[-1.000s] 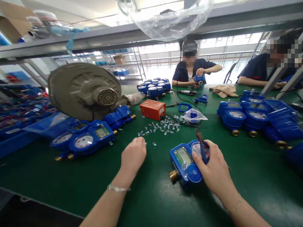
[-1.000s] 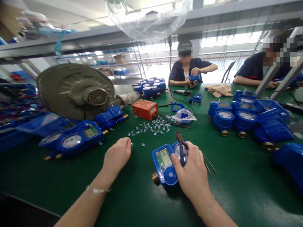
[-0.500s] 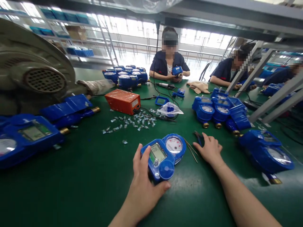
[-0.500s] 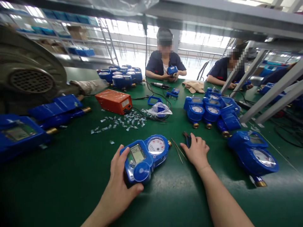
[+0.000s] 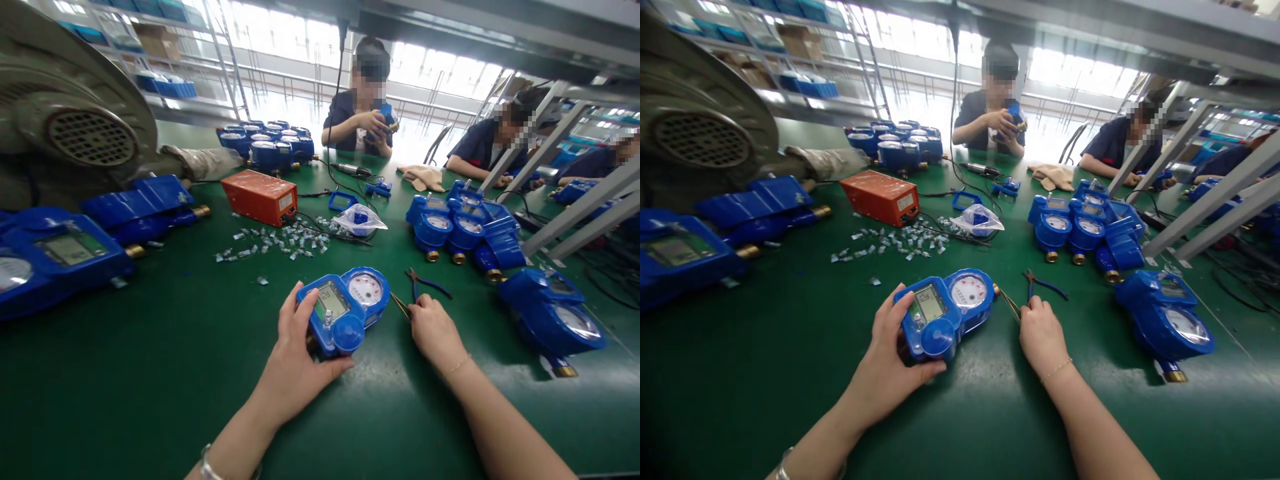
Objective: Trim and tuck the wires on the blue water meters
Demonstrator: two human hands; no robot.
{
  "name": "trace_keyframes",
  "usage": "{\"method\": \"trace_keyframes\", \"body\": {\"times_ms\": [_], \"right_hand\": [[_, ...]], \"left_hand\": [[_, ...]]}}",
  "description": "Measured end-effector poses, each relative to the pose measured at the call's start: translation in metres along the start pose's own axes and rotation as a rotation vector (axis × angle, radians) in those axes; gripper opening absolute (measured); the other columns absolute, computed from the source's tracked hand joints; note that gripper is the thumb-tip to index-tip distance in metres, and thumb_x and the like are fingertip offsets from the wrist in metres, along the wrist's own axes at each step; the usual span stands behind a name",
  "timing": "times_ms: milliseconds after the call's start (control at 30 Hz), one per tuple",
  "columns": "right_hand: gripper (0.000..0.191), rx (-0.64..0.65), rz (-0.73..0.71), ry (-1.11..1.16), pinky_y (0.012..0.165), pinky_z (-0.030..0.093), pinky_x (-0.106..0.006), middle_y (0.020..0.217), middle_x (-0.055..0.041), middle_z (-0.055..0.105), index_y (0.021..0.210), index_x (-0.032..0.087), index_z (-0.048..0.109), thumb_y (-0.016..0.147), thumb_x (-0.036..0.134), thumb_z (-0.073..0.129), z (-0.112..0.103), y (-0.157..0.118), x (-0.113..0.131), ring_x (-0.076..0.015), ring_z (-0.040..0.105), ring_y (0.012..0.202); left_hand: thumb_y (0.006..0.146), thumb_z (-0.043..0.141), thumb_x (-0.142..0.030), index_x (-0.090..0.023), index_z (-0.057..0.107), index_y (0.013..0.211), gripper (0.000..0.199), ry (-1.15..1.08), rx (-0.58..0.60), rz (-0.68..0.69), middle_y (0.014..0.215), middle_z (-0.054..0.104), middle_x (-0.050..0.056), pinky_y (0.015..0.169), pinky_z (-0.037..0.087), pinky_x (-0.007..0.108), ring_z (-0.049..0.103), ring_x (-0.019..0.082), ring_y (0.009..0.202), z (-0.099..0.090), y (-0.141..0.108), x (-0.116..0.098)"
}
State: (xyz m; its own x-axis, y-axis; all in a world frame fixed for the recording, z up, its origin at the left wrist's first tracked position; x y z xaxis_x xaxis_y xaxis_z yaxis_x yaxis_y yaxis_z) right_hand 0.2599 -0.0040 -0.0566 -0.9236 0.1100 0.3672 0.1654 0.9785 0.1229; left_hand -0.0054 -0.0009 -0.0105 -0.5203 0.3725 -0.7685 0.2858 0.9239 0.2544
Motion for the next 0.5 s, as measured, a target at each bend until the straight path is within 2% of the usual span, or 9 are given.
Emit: {"method": "trace_keyframes", "body": {"times_ms": [100,233,333,400,500], "right_hand": [[0.017,-0.022,0.040,0.163,0.076,0.038,-0.034,0.086,-0.0107,0.055,0.077,0.017,0.062,0.082,0.014,0.046,-0.009,-0.004,-0.006,-0.0245,0.049,0.086],[0.017,0.024,0.026,0.514,0.064,0.044,-0.031,0.078,-0.0051,0.056,0.086,0.020,0.052,0.090,0.030,0.039,-0.026,-0.015,-0.002,-0.0184,0.052,0.069],[0.022,0.097,-0.055,0.788,0.053,0.046,-0.028,0.077,-0.0019,0.057,0.091,0.023,0.040,0.092,0.044,0.032,-0.039,-0.027,0.020,-0.0152,0.055,0.060],[0.024,0.115,-0.118,0.947,0.050,0.046,-0.027,0.076,0.0001,0.056,0.089,0.025,0.035,0.091,0.049,0.035,-0.046,-0.032,0.041,-0.0146,0.055,0.058],[0.017,0.079,-0.243,1.164,0.057,0.048,-0.027,0.080,0.0004,0.058,0.090,0.025,0.040,0.090,0.040,0.048,-0.055,-0.029,0.069,-0.0135,0.056,0.063]], "left_hand": [[0.064,0.080,-0.036,-0.034,0.024,0.135,0.090,-0.025,0.020,0.016,0.151,0.005,0.007,0.095,0.048,0.050,0.029,0.035,0.132,0.000,0.000,0.005],[0.063,0.080,-0.031,-0.034,0.033,0.128,0.080,-0.110,0.094,0.023,0.151,0.006,0.006,0.093,0.050,0.049,0.037,0.035,0.128,-0.005,0.005,0.010],[0.063,0.080,-0.027,-0.035,0.034,0.128,0.080,-0.244,0.228,0.026,0.153,0.003,0.006,0.094,0.049,0.049,0.039,0.035,0.127,-0.010,0.015,0.012],[0.063,0.080,-0.025,-0.035,0.034,0.130,0.082,-0.282,0.316,0.024,0.154,0.001,0.005,0.098,0.044,0.050,0.033,0.035,0.131,-0.013,0.023,0.012],[0.064,0.078,-0.027,-0.037,0.029,0.136,0.087,-0.216,0.389,0.035,0.154,0.001,0.004,0.102,0.038,0.053,0.024,0.036,0.135,-0.017,0.028,0.010]]}}
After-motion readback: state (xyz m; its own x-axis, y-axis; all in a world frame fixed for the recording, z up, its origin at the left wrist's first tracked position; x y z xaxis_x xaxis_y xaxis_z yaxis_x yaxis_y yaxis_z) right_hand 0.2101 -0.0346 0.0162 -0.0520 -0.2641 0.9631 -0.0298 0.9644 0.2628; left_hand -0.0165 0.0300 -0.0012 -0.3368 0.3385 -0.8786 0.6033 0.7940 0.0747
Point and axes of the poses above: each hand's wrist, its own y-axis towards the middle knuckle, its own z-axis out of the palm, x = y × z, the point moved 5 cm from there along y, towards the middle knuckle
